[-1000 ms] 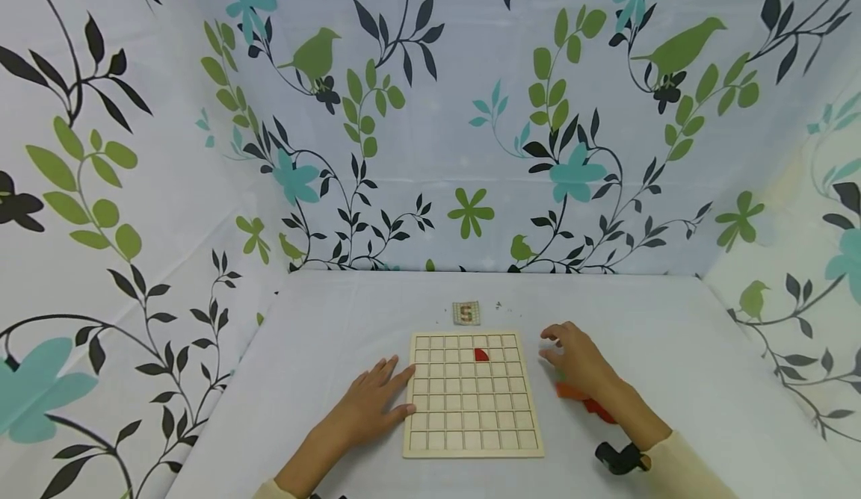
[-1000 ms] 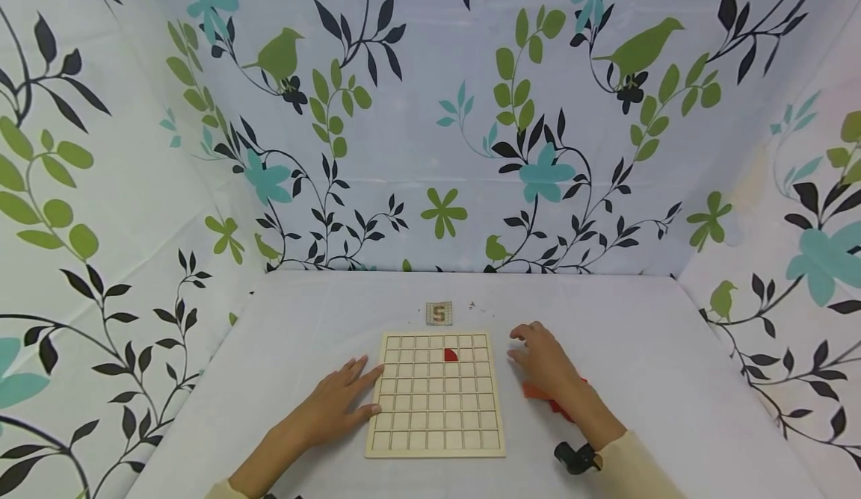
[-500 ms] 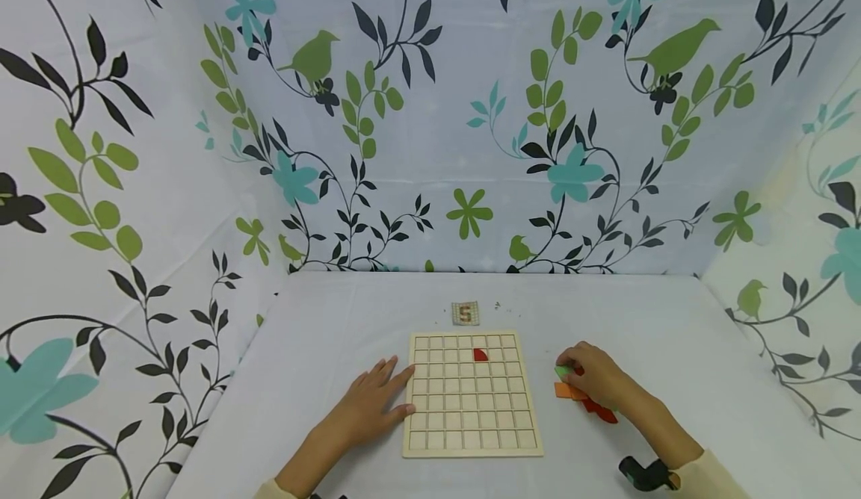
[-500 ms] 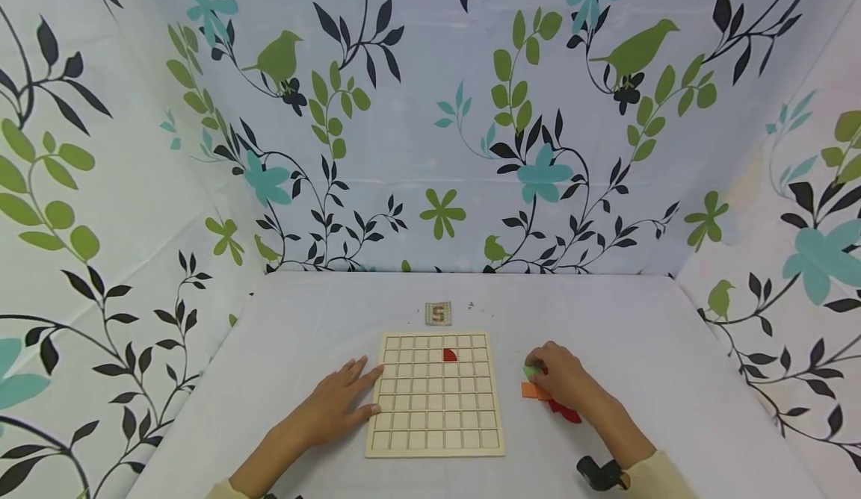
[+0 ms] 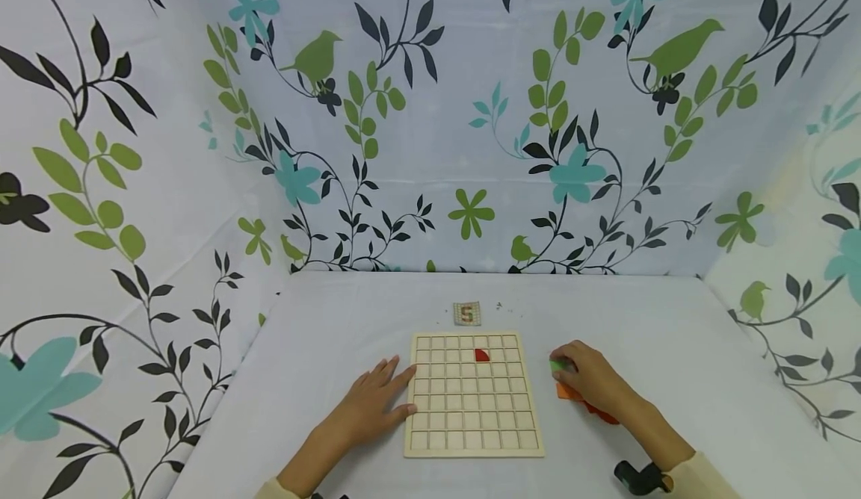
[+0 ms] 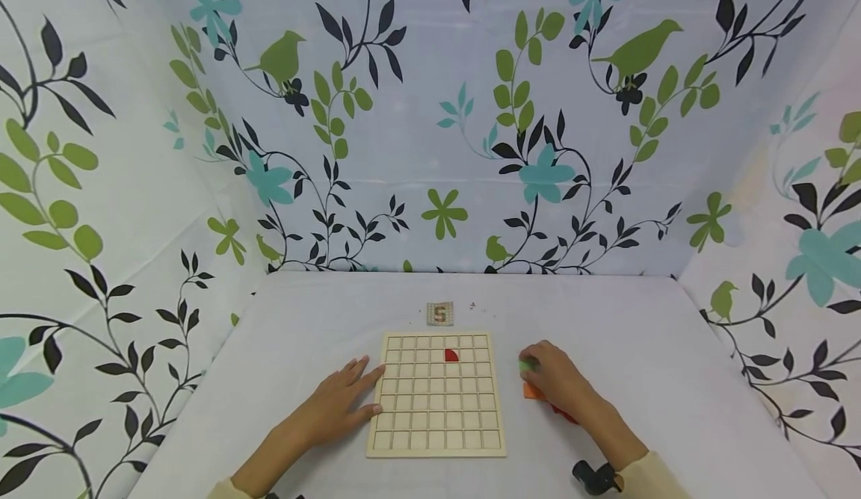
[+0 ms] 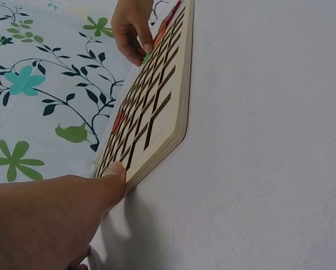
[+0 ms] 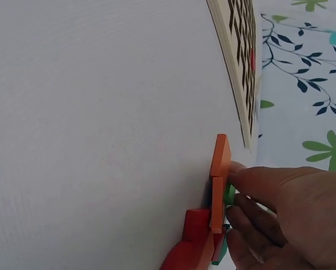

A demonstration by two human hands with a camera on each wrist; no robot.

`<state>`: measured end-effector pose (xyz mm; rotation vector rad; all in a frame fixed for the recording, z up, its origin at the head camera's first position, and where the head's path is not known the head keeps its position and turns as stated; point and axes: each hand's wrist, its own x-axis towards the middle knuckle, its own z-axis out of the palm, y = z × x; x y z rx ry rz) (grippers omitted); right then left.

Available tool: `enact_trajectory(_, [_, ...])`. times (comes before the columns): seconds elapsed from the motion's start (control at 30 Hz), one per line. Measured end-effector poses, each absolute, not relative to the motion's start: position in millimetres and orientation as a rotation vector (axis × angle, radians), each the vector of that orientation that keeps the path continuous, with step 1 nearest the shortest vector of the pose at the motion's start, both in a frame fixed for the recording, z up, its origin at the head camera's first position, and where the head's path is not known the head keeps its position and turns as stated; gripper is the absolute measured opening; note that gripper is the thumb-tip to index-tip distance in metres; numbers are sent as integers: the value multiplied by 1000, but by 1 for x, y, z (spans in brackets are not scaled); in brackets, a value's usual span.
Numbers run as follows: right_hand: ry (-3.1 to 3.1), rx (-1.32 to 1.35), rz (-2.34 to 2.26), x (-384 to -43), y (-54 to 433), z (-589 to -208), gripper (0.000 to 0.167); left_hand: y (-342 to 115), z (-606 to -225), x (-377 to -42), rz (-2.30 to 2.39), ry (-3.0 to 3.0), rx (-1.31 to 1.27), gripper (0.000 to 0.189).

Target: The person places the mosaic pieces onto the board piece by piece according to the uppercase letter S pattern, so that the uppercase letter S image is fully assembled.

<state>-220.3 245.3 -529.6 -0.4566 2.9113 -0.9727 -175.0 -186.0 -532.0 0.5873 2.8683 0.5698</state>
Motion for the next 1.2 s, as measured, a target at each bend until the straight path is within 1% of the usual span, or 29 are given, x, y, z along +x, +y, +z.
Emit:
enact_trajectory(0.3, [2966,-464,-942,-229,238,-537,25,-186,-530,-175,580,2860,571,72])
enact_trajectory(0.53, [3010,-527,-929,-242,226,-539,23,-188,-533,-176,572,2863,579,72])
enact_trajectory(0.7, [3028,-518,-975,-255,214,-541,22,-188,-533,-176,575,2866,582,72])
enact_trajectory(0.97, [3042,-481,-930,-274,194,-539,23,-189,-535,-177,561,2873,579,72])
enact_trajectory(1.2, [3168,-545,-864,-279,179,-532,20,-190,-536,-178,553,2871,587,74])
